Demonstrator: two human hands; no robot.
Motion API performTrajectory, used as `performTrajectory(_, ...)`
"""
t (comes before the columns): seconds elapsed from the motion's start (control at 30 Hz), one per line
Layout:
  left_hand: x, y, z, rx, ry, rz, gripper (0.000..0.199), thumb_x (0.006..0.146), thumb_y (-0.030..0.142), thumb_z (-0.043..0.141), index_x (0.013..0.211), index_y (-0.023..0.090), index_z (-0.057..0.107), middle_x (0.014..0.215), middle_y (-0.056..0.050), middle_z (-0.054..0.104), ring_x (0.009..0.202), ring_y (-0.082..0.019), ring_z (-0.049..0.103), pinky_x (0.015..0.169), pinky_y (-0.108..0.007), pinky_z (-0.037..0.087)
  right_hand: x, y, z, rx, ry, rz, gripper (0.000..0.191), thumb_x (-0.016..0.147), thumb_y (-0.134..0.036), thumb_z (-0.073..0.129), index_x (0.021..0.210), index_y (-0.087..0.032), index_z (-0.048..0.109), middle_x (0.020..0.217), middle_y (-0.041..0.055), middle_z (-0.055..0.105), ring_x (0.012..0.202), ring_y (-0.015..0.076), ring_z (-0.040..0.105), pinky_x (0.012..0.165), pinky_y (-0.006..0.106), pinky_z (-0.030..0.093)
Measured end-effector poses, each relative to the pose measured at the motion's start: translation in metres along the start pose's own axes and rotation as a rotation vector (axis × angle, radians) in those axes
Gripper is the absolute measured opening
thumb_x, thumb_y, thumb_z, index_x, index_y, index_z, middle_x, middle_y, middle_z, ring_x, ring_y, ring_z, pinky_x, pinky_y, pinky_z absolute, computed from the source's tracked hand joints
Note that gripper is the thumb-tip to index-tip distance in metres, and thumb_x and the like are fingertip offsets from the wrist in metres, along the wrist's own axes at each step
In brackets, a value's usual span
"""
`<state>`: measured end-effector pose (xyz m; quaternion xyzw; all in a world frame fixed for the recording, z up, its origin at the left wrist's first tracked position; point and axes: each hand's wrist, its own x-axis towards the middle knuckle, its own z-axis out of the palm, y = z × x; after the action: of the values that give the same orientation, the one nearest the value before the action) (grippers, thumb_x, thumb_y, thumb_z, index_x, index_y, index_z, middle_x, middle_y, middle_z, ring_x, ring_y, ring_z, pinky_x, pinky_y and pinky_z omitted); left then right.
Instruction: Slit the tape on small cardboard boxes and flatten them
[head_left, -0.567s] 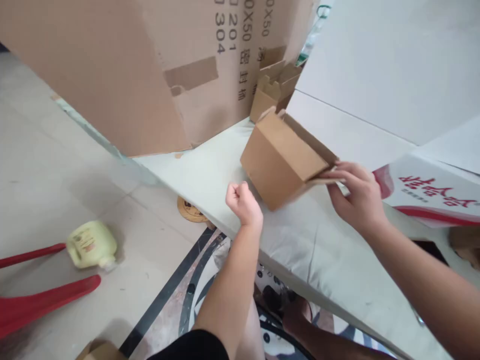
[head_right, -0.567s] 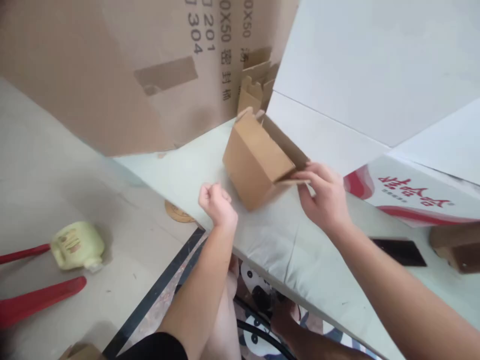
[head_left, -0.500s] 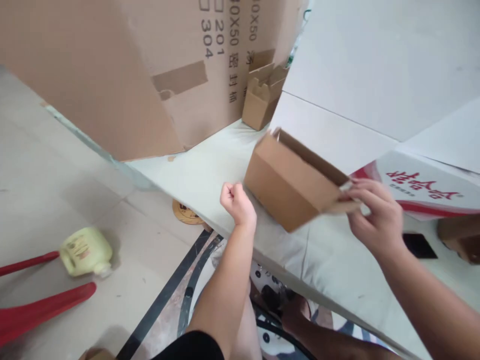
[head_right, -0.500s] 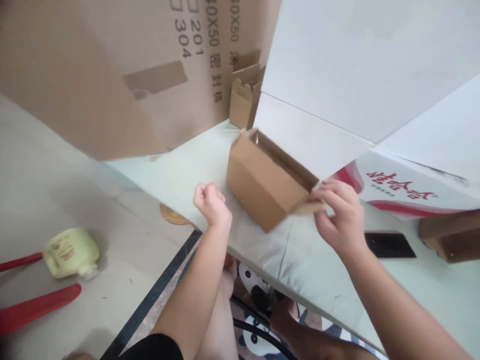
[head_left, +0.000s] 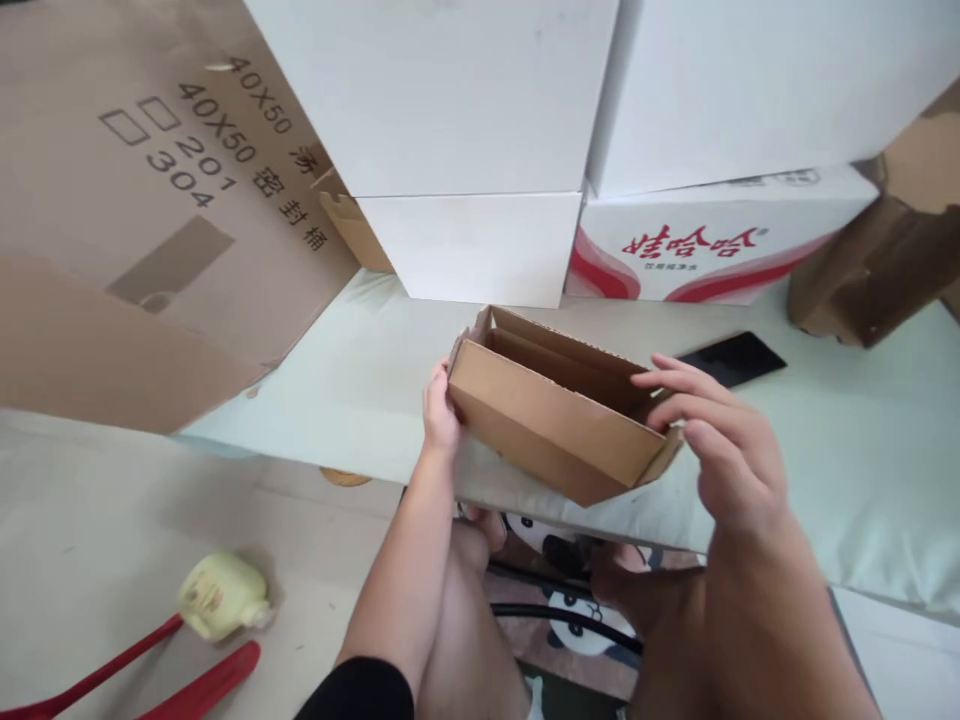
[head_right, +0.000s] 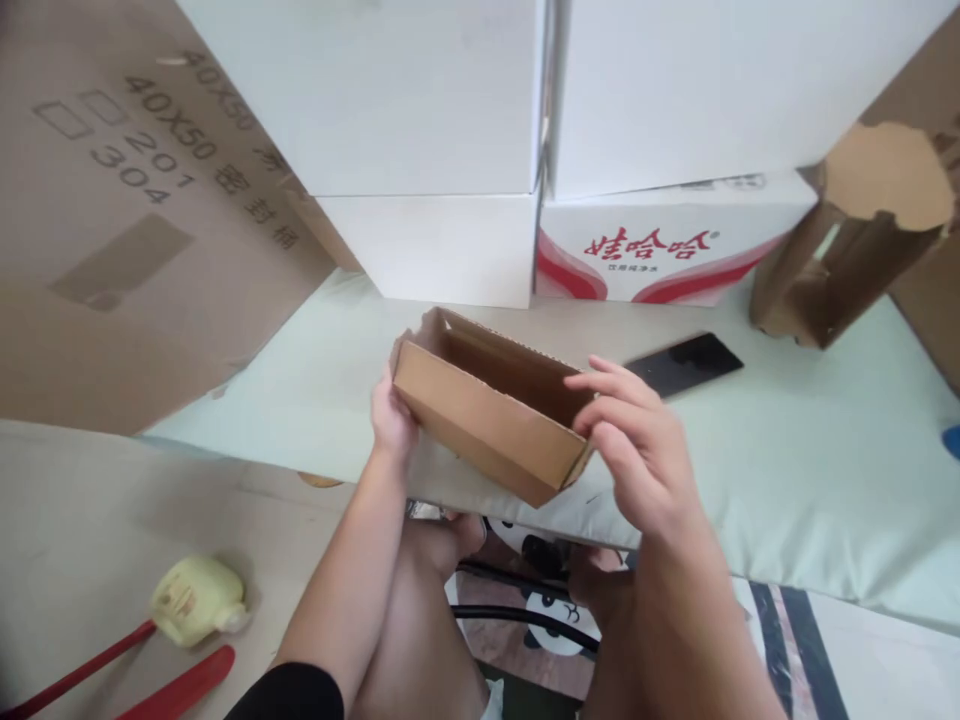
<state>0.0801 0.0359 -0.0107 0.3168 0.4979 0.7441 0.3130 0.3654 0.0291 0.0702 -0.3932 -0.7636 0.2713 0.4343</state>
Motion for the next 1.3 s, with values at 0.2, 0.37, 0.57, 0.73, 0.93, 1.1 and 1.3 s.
performTrajectory(0.2, -0.015, -0.007, 0.035, -0.025, -0.06, 0.055, 0.049, 0.087, 0.063, 0.056, 0.109, 0.022, 0.071, 0.124, -0.01, 0.073, 0.134, -0.028, 0.06, 0.115, -0.039, 0.047, 0.001, -0.001, -0.004, -0.049, 0.045, 0.098, 0.02, 0.089, -0.029, 0.06, 0.072, -0.024, 0.07, 0.127, 0.0074, 0.07, 0.144, 0.0328, 0.052, 0.127, 0.057, 0.034)
performTrajectory(0.37, -0.01, 0.004, 0.048, 0.058, -0.108, 0.26, 0.056, 0.083, 0.072, 0.063, 0.112, 0.025, 0.066, 0.123, -0.007, 0.069, 0.127, -0.027, 0.061, 0.114, -0.038, 0.045, -0.003, 0.006, -0.021, 0.015, -0.06, 0.102, 0.021, 0.089, -0.033, 0.063, 0.072, -0.023, 0.074, 0.138, 0.0066, 0.062, 0.147, 0.0336, 0.046, 0.13, 0.058, 0.028)
performTrajectory(0.57, 0.008, 0.02, 0.078, 0.274, -0.37, 0.471, 0.051, 0.089, 0.073, 0.056, 0.116, 0.031, 0.067, 0.126, -0.004, 0.064, 0.128, -0.027, 0.058, 0.114, -0.042, 0.044, -0.004, 0.028, -0.026, 0.334, 0.044, 0.062, 0.035, 0.093, -0.039, 0.051, 0.074, -0.029, 0.079, 0.14, 0.0001, 0.062, 0.147, 0.0343, 0.043, 0.134, 0.058, 0.015)
performTrajectory(0.73, 0.0, 0.011, 0.089, 0.253, -0.333, 0.404, 0.052, 0.09, 0.075, 0.051, 0.082, 0.024, 0.059, 0.108, -0.006, 0.066, 0.128, -0.03, 0.057, 0.111, -0.045, 0.045, 0.003, 0.03, -0.017, 0.263, 0.249, 0.204, 0.026, 0.086, -0.026, 0.054, 0.071, -0.028, 0.076, 0.135, 0.0035, 0.062, 0.146, 0.0356, 0.043, 0.129, 0.064, 0.02)
performTrajectory(0.93, -0.022, 0.015, 0.085, 0.092, -0.141, 0.341, 0.045, 0.09, 0.055, 0.058, 0.062, 0.022, 0.046, 0.098, -0.005, 0.073, 0.118, -0.029, 0.067, 0.11, -0.048, 0.046, 0.001, 0.036, -0.003, 0.249, 0.281, 0.094, 0.026, 0.081, -0.023, 0.061, 0.104, -0.031, 0.07, 0.132, 0.004, 0.062, 0.145, 0.0318, 0.046, 0.131, 0.061, 0.021)
performTrajectory(1.1, -0.027, 0.022, 0.085, 0.131, -0.159, 0.347, 0.043, 0.085, 0.04, 0.064, 0.054, 0.021, 0.04, 0.093, -0.004, 0.077, 0.11, -0.028, 0.072, 0.103, -0.049, 0.052, -0.01, 0.043, -0.005, 0.222, 0.425, 0.007, 0.016, 0.078, -0.024, 0.058, 0.093, -0.029, 0.064, 0.114, 0.0058, 0.063, 0.13, 0.0323, 0.057, 0.123, 0.063, 0.034)
performTrajectory(1.3, -0.031, 0.024, 0.063, 0.093, -0.388, 0.462, 0.032, 0.084, 0.039, 0.065, 0.06, 0.022, 0.054, 0.111, -0.002, 0.08, 0.12, -0.029, 0.07, 0.111, -0.052, 0.049, -0.008, 0.026, -0.02, 0.009, 0.407, 0.08, 0.026, 0.066, -0.016, 0.055, 0.083, -0.028, 0.071, 0.113, 0.007, 0.066, 0.117, 0.0346, 0.062, 0.107, 0.061, 0.046)
